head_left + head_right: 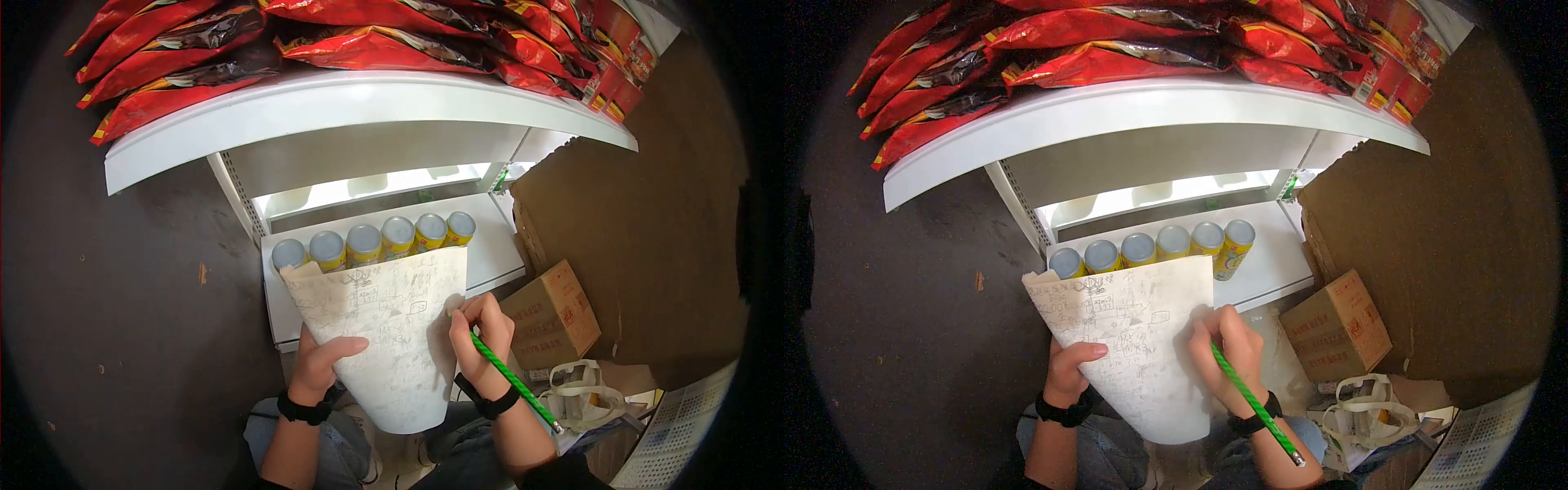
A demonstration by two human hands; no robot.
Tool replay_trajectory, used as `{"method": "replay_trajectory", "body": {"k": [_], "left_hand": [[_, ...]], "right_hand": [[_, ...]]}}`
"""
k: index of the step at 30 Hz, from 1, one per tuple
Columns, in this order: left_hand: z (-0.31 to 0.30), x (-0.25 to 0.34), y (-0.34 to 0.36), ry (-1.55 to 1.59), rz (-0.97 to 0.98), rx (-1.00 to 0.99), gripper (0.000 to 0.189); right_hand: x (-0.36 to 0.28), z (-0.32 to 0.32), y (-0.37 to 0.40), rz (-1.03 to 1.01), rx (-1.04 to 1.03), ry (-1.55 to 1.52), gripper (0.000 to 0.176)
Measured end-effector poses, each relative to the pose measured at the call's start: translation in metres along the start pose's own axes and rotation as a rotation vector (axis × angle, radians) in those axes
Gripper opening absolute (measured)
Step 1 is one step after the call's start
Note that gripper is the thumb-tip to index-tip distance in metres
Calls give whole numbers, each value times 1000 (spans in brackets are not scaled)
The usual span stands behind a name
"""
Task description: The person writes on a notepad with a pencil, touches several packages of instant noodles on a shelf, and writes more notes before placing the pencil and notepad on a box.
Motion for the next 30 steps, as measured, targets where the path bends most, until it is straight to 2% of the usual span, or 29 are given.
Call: {"method": "replay_trajectory", "body": {"k": [9, 14, 16, 18, 20, 22, 24, 27, 29, 30], "left_hand": [[-3, -3, 0, -8, -9, 1, 58], [4, 1, -2, -62, 19, 41, 57], [0, 0, -2, -69, 50, 55, 56], [0, 4, -2, -46, 57, 63, 55], [-1, 5, -2, -21, 61, 74, 55], [-4, 5, -3, -80, 78, 143, 54], [-3, 6, -3, -64, 81, 153, 54], [-4, 7, -3, -43, 96, 172, 53], [-5, 7, -3, -38, 112, 172, 53], [-7, 6, -3, -61, 106, 186, 55]], "right_hand": [[0, 0, -1, 7, -69, -4, 17], [0, 4, -2, 19, -207, 71, 15], [-3, 2, -3, -20, -148, 97, 14], [-2, -2, -3, -126, 19, 153, 14], [-4, -5, -5, -101, 13, 157, 13], [-8, -9, -10, -139, 106, 222, 13], [-7, -11, -11, -147, 121, 231, 18], [-8, -12, -13, -126, 163, 211, 19], [6, -8, -10, 59, 121, 77, 19], [11, -9, -9, 56, 128, 77, 19]]}}
Point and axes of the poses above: each hand's wrist, its own y-axis away from the middle knuckle, its own z-axis out of the palm, x = y × z, the point moved 3 cm from there along -y, towards the middle knuckle, and after that the axes turned 11 degrees about -x, right-handed, at the moved point
